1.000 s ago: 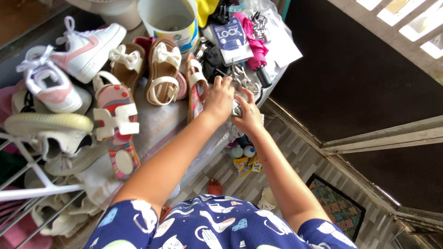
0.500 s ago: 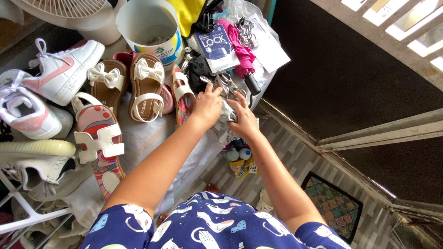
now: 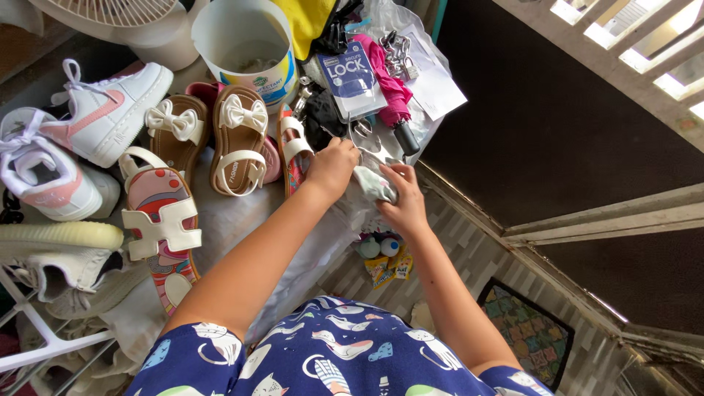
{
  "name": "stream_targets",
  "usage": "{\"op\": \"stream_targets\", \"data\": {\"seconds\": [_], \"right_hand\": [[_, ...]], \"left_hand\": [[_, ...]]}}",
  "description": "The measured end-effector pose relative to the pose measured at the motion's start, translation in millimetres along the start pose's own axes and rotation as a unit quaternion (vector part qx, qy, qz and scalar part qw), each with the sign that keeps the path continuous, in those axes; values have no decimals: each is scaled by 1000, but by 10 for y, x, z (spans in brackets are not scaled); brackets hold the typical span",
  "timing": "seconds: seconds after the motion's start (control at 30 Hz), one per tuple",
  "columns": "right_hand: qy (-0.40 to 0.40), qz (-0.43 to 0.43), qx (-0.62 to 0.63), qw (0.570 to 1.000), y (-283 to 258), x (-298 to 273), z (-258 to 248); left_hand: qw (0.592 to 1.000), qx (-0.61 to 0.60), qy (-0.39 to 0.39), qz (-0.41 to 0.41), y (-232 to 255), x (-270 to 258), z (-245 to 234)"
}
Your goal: The person wipes several pairs of shoes with a cloth, including sandals and sneakers, then places them on a shoe rack. The person also ties the laces of a pair of sneakers before placing them on the rack.
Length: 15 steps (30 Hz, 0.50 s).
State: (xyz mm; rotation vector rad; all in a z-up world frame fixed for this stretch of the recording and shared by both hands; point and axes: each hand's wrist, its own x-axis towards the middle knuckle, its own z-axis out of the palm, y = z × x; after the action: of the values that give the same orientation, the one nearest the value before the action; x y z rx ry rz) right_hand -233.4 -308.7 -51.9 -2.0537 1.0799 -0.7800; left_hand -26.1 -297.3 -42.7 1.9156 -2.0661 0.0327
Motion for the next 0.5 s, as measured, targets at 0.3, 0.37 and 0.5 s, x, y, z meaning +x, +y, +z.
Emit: {"op": "stream_targets", "data": {"seconds": [0.3,0.37,0.5], "right_hand": [[10,6,91,996,-185,-114,15],[8,13,95,995,-224,-100,33],[48,-30,88,994,-254,-54,21]], "left_hand": [[985,-45,168,22,-164,530,-669],[992,-53,118,5,-287,657,-721],[986,-84,141,-27,-324,554,-752]]}}
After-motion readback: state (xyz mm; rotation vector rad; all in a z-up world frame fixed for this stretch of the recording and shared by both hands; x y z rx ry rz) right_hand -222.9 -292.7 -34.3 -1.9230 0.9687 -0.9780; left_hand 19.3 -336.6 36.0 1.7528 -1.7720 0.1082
